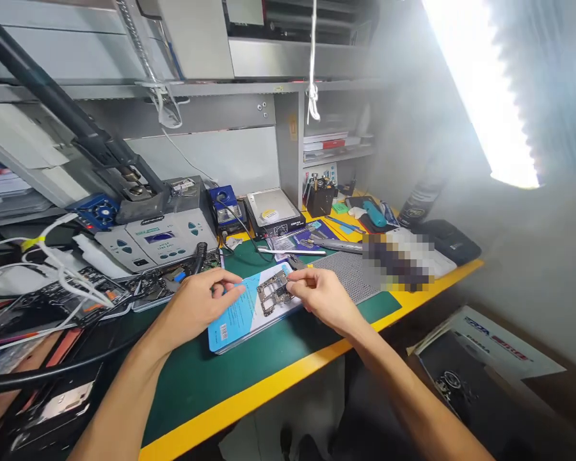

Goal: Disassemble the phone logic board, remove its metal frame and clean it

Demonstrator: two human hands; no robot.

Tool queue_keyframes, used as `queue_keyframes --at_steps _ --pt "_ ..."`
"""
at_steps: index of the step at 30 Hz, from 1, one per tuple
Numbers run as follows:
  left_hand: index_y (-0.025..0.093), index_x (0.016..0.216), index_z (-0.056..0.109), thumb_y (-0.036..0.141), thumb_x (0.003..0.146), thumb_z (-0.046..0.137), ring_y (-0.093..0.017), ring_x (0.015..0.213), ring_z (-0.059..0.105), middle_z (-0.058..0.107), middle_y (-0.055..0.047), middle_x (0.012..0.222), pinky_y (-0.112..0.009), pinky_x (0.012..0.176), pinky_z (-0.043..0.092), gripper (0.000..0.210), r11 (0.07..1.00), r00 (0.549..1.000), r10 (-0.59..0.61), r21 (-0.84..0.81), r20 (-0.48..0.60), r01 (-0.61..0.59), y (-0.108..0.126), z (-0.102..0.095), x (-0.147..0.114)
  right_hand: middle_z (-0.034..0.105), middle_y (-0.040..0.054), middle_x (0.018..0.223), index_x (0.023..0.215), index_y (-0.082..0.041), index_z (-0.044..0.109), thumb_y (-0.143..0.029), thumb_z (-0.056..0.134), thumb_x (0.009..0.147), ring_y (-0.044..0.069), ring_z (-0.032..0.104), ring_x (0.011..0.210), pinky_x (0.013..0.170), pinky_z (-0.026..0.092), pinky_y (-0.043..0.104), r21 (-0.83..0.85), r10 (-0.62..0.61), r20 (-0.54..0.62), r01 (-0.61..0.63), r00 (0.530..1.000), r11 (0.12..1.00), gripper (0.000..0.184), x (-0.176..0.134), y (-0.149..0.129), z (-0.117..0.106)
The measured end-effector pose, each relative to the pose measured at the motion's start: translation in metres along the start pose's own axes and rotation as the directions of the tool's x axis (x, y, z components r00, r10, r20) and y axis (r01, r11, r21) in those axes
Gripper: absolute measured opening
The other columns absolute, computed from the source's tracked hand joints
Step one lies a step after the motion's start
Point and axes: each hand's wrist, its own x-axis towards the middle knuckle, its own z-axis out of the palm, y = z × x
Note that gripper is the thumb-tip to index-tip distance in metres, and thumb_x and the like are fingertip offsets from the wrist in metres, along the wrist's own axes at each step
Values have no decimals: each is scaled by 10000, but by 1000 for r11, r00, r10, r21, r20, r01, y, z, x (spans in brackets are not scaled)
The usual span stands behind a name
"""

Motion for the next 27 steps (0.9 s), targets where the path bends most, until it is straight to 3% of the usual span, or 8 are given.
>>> queue_keyframes --at_steps 5,8,11,14,18,22,25,27 --pt "173 961 768 368 895 632 -188 794 659 758 -55 879 -282 684 494 246 987 997 81 -137 -16 -83 9 2 -3 701 105 844 991 -138 789 -453 776 793 170 510 647 537 362 283 -225 -117 -68 99 991 969 372 -12 -10 -4" --pt "180 906 769 344 855 688 -170 785 671 766 -34 864 -266 702 498 190 972 989 143 -184 -22 -145 22 1 -8 631 53 691 1086 -165 778 -592 741 808 166 467 582 500 307 282 -342 -128 -26 111 991 933 511 -19 -18 -6" --pt "197 856 757 303 841 690 -162 764 659 751 -19 841 -266 683 477 127 959 977 208 -189 -36 -211 37 0 -19 563 10 610 1014 -165 761 -672 720 807 132 417 524 489 304 271 -165 -27 152 52 988 985 549 -25 -23 -1" --pt "198 829 743 305 830 697 -181 761 634 726 -31 820 -293 682 463 116 956 970 225 -173 -87 -237 46 2 -36 561 12 602 823 -153 742 -665 787 744 122 431 526 495 336 264 -29 -15 190 21 982 999 519 -31 -23 7" --pt "204 901 743 257 846 670 -180 802 641 747 -40 911 -301 751 485 106 950 964 162 -231 -209 -209 47 10 -57 534 -5 572 825 -153 772 -617 875 648 114 417 521 464 318 246 155 -17 249 -22 968 988 507 -38 -20 17" --pt "206 819 751 276 879 667 -175 823 670 771 -31 879 -278 763 501 124 906 958 39 -395 -283 -154 44 21 -71 542 -5 567 858 -151 781 -566 847 730 110 429 531 489 341 243 173 -27 305 -27 952 984 439 -44 -15 23" --pt "191 762 745 285 884 678 -163 759 660 756 -32 824 -250 660 491 168 827 957 -75 -554 -280 -97 40 30 -79 552 -11 571 879 -154 785 -509 838 761 106 442 529 505 351 245 179 -64 318 7 946 984 378 -48 -15 29" --pt "168 766 746 324 885 696 -124 592 582 702 -26 731 -228 500 425 202 742 959 -158 -670 -234 -42 37 36 -82 545 -24 572 867 -163 780 -483 834 765 97 441 513 503 345 243 194 -92 311 31 946 980 341 -50 -15 33"
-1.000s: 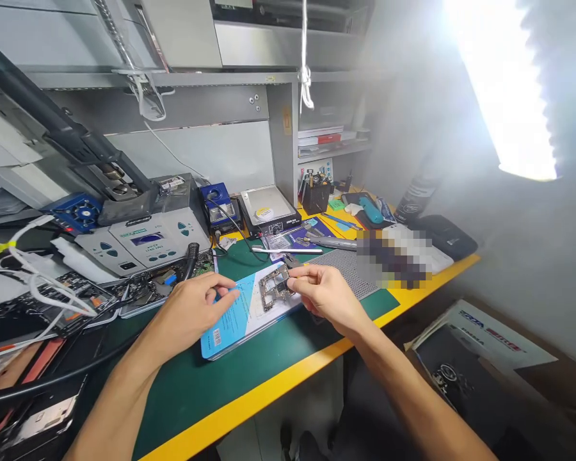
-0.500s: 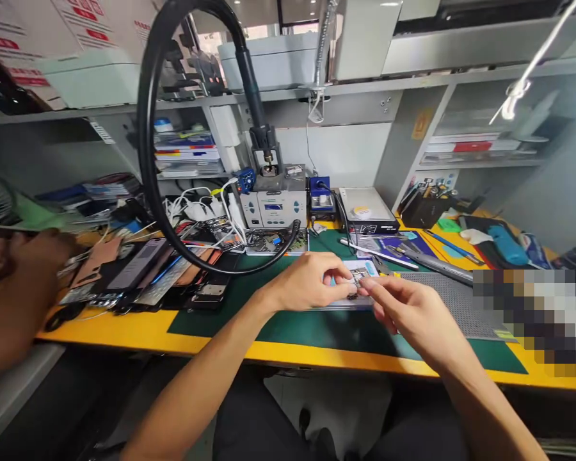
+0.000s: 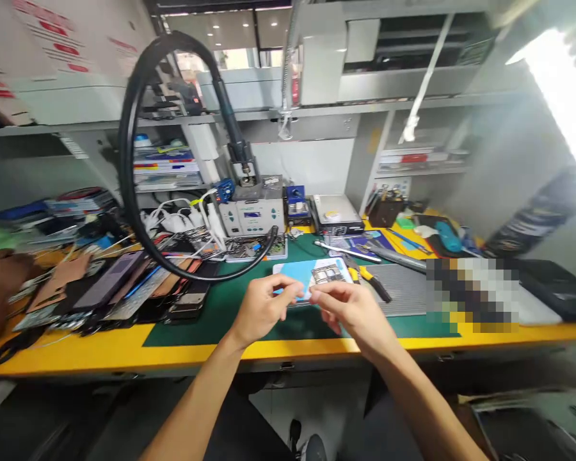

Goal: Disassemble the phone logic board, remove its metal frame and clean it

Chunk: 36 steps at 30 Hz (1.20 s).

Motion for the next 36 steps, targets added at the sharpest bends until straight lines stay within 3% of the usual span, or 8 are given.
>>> queue_keyframes --at_steps 4,8,12,16,20,24,27,36 --pt "137 797 713 416 888 704 -100 575 522 640 -37 768 -182 393 375 293 934 981 -188 -301 39 191 -6 4 -3 565 -21 591 886 -172 799 -495 802 779 95 437 497 475 345 241 10 -54 -15 54 998 998 340 5 1 8" --pt "139 787 640 393 853 729 -64 558 435 515 8 737 -130 369 342 278 757 928 -330 -537 176 371 0 8 -4 573 -22 590 930 -170 818 -489 791 779 94 442 490 484 366 249 16 -97 -53 98 994 995 354 10 5 13" --pt "123 771 610 314 813 745 -50 542 389 477 9 751 -114 328 289 237 591 859 -418 -630 296 504 3 8 -5 576 -21 588 911 -165 819 -473 789 786 87 433 495 487 349 243 26 -132 -81 135 988 991 334 12 6 12" --pt "114 778 634 249 804 726 -60 575 446 512 -7 790 -127 344 341 165 535 849 -448 -677 280 506 1 5 -5 665 12 741 1012 -167 786 -475 826 755 99 498 545 503 391 248 58 -152 -110 160 982 985 403 9 3 11" --pt "125 762 648 258 780 747 -60 567 445 499 11 748 -130 355 347 167 561 865 -456 -688 208 461 1 6 -6 651 1 741 955 -174 756 -479 811 790 107 536 598 532 414 237 77 -168 -178 184 970 980 351 -4 0 18" --pt "130 776 686 358 776 783 -58 530 409 517 18 702 -140 365 342 248 653 895 -421 -637 144 410 2 13 -11 545 -32 528 749 -148 720 -490 783 831 80 438 452 445 316 224 301 -20 19 13 1000 954 357 -12 0 28" --pt "129 819 728 385 779 810 -63 537 406 554 7 690 -142 378 326 271 745 921 -378 -559 95 363 0 17 -15 548 -32 562 747 -139 696 -482 796 826 65 428 446 435 285 210 482 39 112 -89 993 872 366 -11 3 31" --pt "163 909 768 441 850 754 -71 506 401 573 4 681 -185 419 307 285 925 972 -232 -305 26 228 -5 7 -18 552 -28 687 818 -115 701 -336 859 773 39 414 516 442 277 163 635 96 237 -229 967 738 276 -3 8 33"
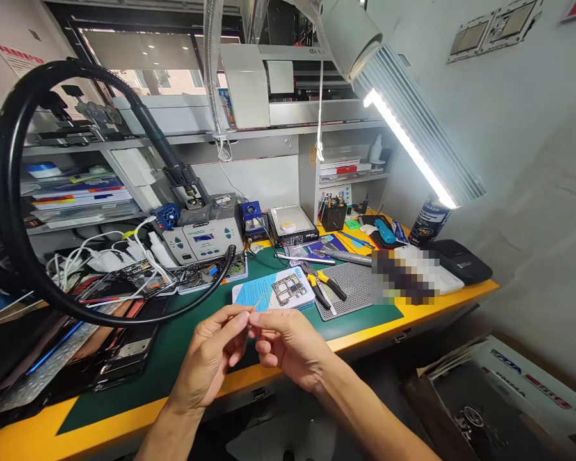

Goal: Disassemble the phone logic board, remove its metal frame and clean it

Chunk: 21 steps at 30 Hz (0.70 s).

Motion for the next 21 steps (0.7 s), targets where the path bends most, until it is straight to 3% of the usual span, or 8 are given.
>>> queue_keyframes --at_steps 7,11,15,17,21 --pt "247 976 823 360 912 698 -101 585 512 611 -31 868 -220 478 373 181 931 973 228 286 28 -226 3 -12 -1 594 -8 747 837 -111 694 -274 847 714 31 437 518 443 270 158 64 85 -26 -83 996 995 255 5 0 0" --pt "283 927 843 258 880 734 -171 804 594 613 -60 925 -242 667 467 122 830 930 359 432 71 -354 10 -16 -4 612 -6 728 772 -119 684 -234 796 694 39 461 510 445 278 167 30 64 -51 -62 997 998 178 8 1 -2" --pt "274 933 825 199 896 706 -181 822 608 611 -68 928 -249 718 496 145 638 855 476 587 207 -498 20 -23 -10 568 -24 606 749 -116 694 -229 810 702 57 445 480 450 285 193 -40 59 -4 -59 998 997 169 5 -1 0" --pt "271 932 810 176 913 680 -176 805 613 611 -62 906 -243 700 503 162 562 814 518 613 262 -555 23 -26 -11 552 -29 571 787 -107 714 -237 823 701 63 440 471 454 290 201 -61 72 41 -70 997 996 190 3 -3 1" --pt "298 943 808 137 898 688 -167 766 615 617 -40 855 -238 675 499 205 562 789 556 580 262 -589 27 -29 -13 607 -7 626 840 -105 731 -248 843 707 60 447 475 445 300 200 -80 47 90 -40 995 996 225 3 -4 0"
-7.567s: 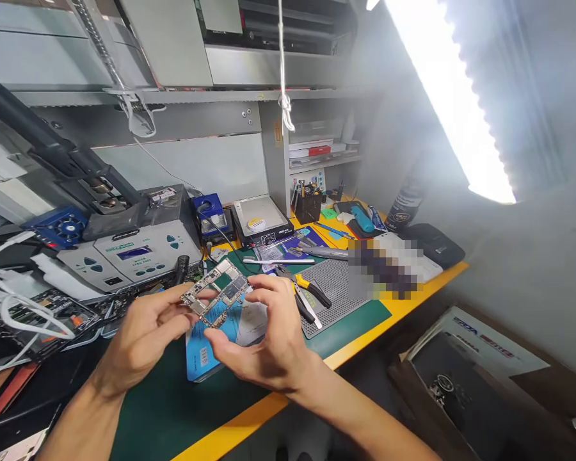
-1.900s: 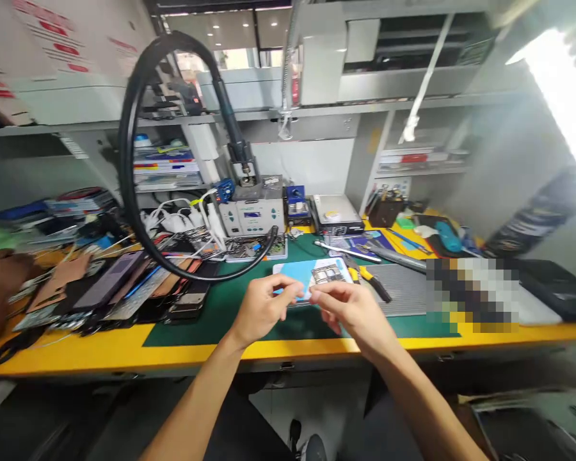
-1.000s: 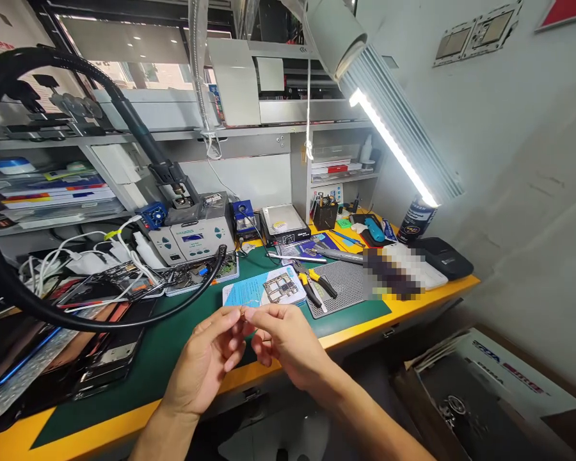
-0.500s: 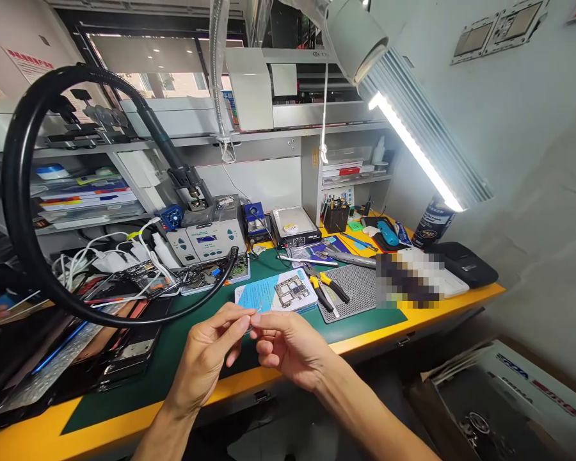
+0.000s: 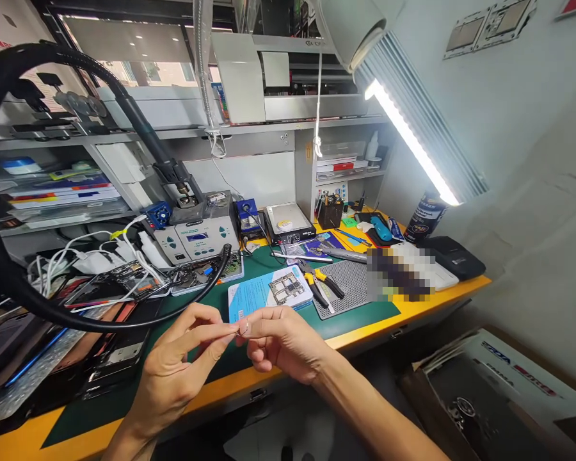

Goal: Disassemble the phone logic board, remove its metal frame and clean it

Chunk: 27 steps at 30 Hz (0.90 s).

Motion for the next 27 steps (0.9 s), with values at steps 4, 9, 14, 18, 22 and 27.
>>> queue_keyframes --at_steps 4,9,14,18,22,27 --pt "317 956 824 117 869 706 -172 750 613 628 -39 844 -248 663 491 249 1000 999 -12 11 -53 12 -1 3 -4 565 -38 532 827 -124 732 -242 861 736 61 446 448 440 305 193 -32 -69 -32 68 997 997 197 3 5 -1" --pt "327 962 825 128 854 717 -168 718 579 604 -29 831 -257 625 455 251 998 975 -68 -25 -211 64 -3 16 -11 542 -51 507 781 -144 734 -285 869 735 67 459 455 454 311 200 -49 -152 -71 149 986 988 201 4 7 8" --pt "312 887 820 210 883 704 -158 664 514 559 -14 767 -252 555 397 154 971 930 -210 -177 -300 162 3 30 -13 588 -36 558 766 -157 739 -332 884 710 82 487 485 482 345 220 -94 -231 -125 220 965 971 234 3 10 17" --pt "291 863 798 251 889 713 -154 677 520 567 -13 787 -245 565 406 98 939 907 -301 -259 -296 227 1 37 -13 618 -16 612 787 -157 768 -380 873 727 115 540 571 545 424 244 -223 -335 -163 296 928 929 254 3 13 15" --pt "270 890 802 270 901 697 -172 708 565 614 -36 827 -252 580 433 106 926 928 -337 -231 -158 298 -2 30 -11 636 -3 608 785 -154 770 -428 848 743 132 561 584 566 448 263 -321 -318 -187 248 930 914 288 1 9 9" --pt "266 852 792 194 842 742 -147 608 518 613 -26 772 -255 544 411 88 977 976 -213 -25 -52 212 3 17 -4 650 8 612 759 -153 748 -496 811 782 122 551 555 573 432 265 -387 -234 -157 158 960 908 350 -2 1 4"
